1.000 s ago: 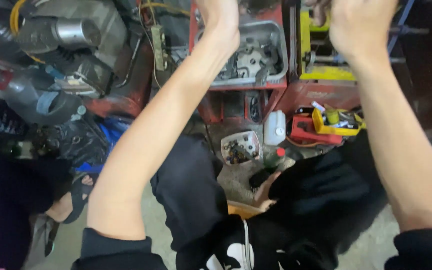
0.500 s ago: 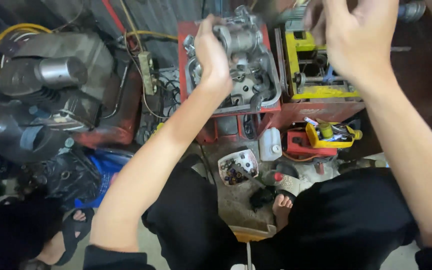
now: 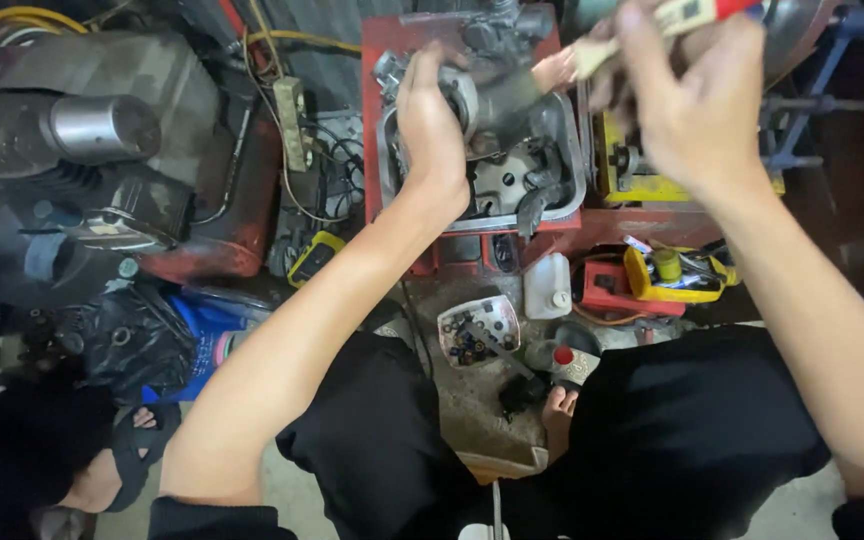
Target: Cleaning a motorcycle engine component using a brush and cleaning fluid in a metal tray.
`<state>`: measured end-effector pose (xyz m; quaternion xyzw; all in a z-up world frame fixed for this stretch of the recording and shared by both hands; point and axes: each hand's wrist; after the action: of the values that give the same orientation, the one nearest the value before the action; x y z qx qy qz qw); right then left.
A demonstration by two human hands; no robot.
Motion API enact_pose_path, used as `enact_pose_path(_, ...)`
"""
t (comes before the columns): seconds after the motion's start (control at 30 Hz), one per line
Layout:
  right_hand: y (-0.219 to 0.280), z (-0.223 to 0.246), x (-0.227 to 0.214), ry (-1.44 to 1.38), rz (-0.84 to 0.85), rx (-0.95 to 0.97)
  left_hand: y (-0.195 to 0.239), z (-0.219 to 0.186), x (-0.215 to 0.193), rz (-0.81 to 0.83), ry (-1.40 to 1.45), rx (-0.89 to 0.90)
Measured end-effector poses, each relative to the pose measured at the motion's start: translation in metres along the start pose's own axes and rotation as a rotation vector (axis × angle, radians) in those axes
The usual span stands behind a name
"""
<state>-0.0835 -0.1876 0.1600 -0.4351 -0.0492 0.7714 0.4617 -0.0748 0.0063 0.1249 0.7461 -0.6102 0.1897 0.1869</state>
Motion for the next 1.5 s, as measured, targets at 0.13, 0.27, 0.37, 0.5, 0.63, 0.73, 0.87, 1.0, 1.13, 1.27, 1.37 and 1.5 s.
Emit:
enact_pose_path(0.13,-0.002,0.000,-0.001,0.057,-0.110,-0.005,-0.007,-0.001,-0.004,-0.061,-0.087,-0.064)
enact_pose_path(0.27,-0.007,0.007,0.002,-0.109,0.000,-0.094,-0.008,0.002,-0.003,0.038,0.043,-0.003)
enact_pose_path(0.37,-0.001,0.000,-0.001,0.063,-0.022,-0.044,-0.014,0.008,-0.007,0.028,-0.026,-0.021)
enact_pose_path(0.5,0.003,0.018,-0.001,-0.046,-0.076,-0.091,-0.019,0.007,-0.007,-0.016,0.076,-0.073)
enact_pose_path(0.63,0.001,0.000,0.000,-0.085,0.074,-0.142,-0.010,0.003,-0.001,0.013,0.170,-0.072)
enact_pose_path(0.73,0.003,-0.008,-0.002,0.061,-0.007,-0.037,-0.010,0.004,0.000,0.001,0.023,-0.026)
enact_pose_path(0.87,0.006,0.014,-0.002,-0.002,-0.001,-0.133,-0.016,0.008,-0.002,-0.026,0.094,-0.152)
enact_pose_path(1.0,0.003,0.009,0.000,0.040,0.056,0.015,-0.007,0.007,0.000,0.045,0.000,-0.049)
enact_pose_path(1.13,0.009,-0.006,-0.010,0.319,0.006,-0.178,-0.016,0.017,-0.006,0.044,-0.008,0.057)
enact_pose_path(1.27,0.007,0.016,-0.007,-0.088,0.054,-0.174,-0.003,0.009,0.002,0.166,-0.014,0.164)
enact_pose_path(1.37,0.012,0.002,-0.010,0.001,0.047,-0.065,0.004,0.000,0.006,0.172,-0.073,0.190)
enact_pose_path(1.5,0.016,0.000,-0.013,0.046,-0.040,-0.211,0.002,-0.002,0.006,0.161,0.038,0.167)
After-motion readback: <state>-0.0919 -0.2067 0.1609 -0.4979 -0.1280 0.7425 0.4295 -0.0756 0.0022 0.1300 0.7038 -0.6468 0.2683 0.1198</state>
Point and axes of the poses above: each hand's wrist, its own y-axis away from the middle knuckle, its own x-axis out of the palm, z = x × y, and after that the axes turned 14 degrees about z, right-handed
